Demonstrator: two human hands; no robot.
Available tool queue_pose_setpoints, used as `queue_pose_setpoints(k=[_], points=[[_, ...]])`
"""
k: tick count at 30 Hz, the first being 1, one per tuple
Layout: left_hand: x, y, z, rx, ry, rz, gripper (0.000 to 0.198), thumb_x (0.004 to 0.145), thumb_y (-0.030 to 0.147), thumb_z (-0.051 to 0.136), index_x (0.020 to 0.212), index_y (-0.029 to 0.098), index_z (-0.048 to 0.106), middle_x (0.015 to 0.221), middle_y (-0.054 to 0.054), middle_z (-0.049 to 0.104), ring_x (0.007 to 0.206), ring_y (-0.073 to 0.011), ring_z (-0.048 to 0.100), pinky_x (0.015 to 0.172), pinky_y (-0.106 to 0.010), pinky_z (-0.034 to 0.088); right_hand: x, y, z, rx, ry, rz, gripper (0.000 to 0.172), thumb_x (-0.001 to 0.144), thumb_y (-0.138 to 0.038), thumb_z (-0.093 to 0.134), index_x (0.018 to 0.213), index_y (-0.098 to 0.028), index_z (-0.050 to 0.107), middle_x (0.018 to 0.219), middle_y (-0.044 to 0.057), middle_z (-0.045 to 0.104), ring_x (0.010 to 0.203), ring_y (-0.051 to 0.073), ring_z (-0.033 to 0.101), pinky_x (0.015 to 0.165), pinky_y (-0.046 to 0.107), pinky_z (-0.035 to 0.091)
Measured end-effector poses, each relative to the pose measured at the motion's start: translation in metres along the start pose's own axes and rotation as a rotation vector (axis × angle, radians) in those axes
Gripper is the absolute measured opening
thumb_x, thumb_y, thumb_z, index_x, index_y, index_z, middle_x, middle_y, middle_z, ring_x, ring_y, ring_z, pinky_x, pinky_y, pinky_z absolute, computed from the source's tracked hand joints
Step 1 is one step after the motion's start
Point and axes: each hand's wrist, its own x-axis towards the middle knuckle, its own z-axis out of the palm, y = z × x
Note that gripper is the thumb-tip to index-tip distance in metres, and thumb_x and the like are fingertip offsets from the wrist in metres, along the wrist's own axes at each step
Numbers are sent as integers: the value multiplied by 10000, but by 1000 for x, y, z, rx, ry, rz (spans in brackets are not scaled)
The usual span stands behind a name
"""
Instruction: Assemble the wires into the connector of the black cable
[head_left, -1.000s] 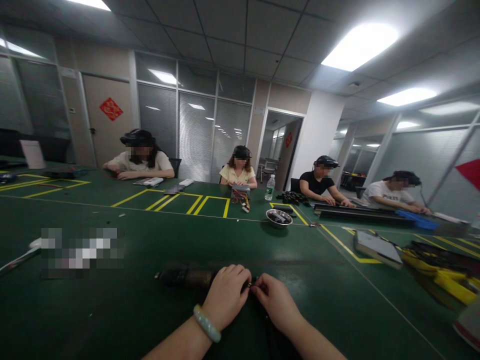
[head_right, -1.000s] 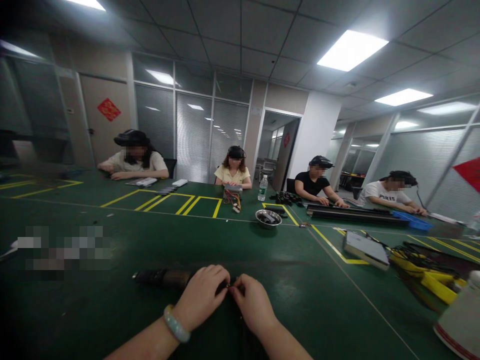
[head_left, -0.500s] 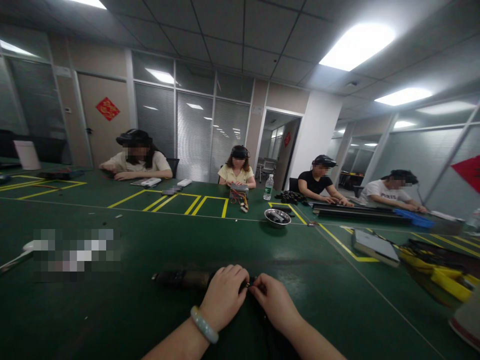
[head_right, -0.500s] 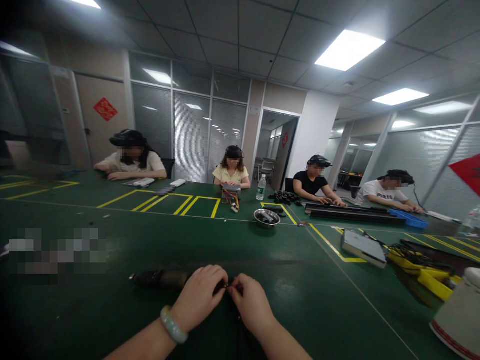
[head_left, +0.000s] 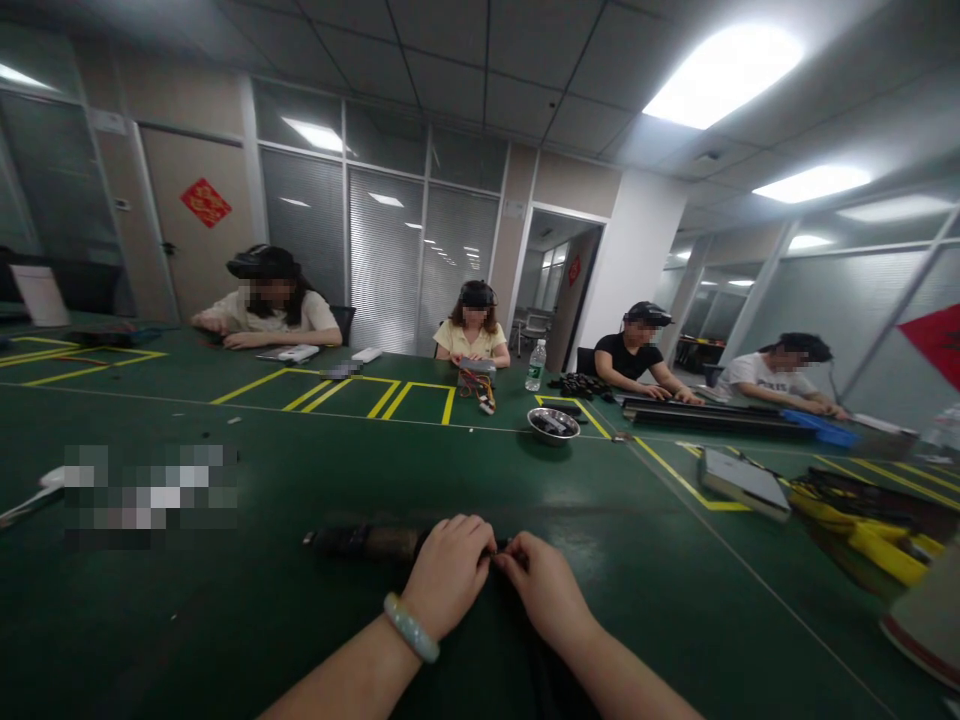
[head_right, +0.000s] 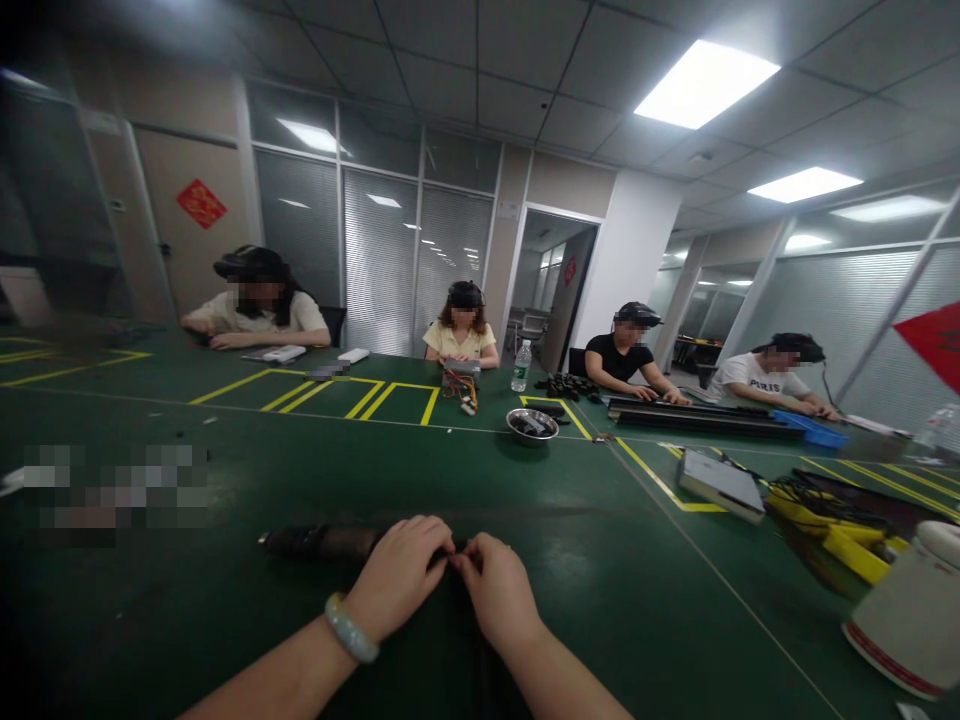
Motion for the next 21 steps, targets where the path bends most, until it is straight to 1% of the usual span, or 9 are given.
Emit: queue_pose_setpoints(k=[4, 8, 13, 16, 18, 20, 21], points=[[0, -1, 1, -15, 16, 20, 101, 824, 134, 534, 865, 218, 572, 921, 0, 598, 910, -192, 532, 800, -330, 375, 0, -2, -1, -69, -2, -3, 146, 867, -303, 555, 811, -205, 648, 795, 24, 672, 735, 171, 597, 629, 246, 368], [1, -2, 2, -7, 10, 23, 85, 825, 152, 541, 868, 219, 571, 931, 1, 595, 915, -192, 529, 797, -329, 384, -2, -6, -4, -149, -10, -58, 151, 878, -272, 541, 838, -214, 674, 839, 30, 673, 782, 181, 599, 689, 263, 371], [1, -1, 1, 13, 3, 13, 109, 827, 125, 519, 857, 218, 567, 926, -1, 591, 902, -186, 527, 802, -326, 384, -1, -11, -3, -248, 19, -87, 149, 878, -252, 534, 805, -203, 654, 848, 41, 665, 788, 186, 597, 716, 275, 373], [1, -1, 1, 9, 2, 16, 126, 817, 105, 515, 852, 217, 562, 920, 3, 587, 901, -183, 524, 803, -322, 378, 1, -13, -1, -292, 40, -75, 126, 869, -227, 530, 813, -198, 639, 850, 50, 669, 801, 200, 606, 729, 284, 382], [1, -2, 1, 7, 2, 18, 132, 811, 98, 515, 851, 215, 560, 916, 4, 584, 903, -185, 523, 796, -320, 376, 2, -15, 1, -299, 60, -54, 117, 858, -206, 534, 922, -193, 631, 870, 57, 676, 824, 212, 618, 727, 287, 392], [1, -2, 1, 4, 0, 16, 139, 807, 91, 512, 852, 214, 559, 910, 4, 583, 904, -188, 524, 792, -320, 374, 4, -16, 1, -301, 69, -40, 250, 850, -185, 539, 1095, -181, 590, 909, 67, 685, 863, 220, 630, 740, 286, 405], [1, -2, 1, 2, 0, 12, 142, 806, 89, 510, 853, 214, 559, 910, 3, 583, 905, -189, 524, 792, -320, 374, 5, -17, 0, -304, 59, -43, 299, 849, -181, 540, 1146, -178, 571, 936, 71, 689, 884, 221, 633, 754, 286, 410]])
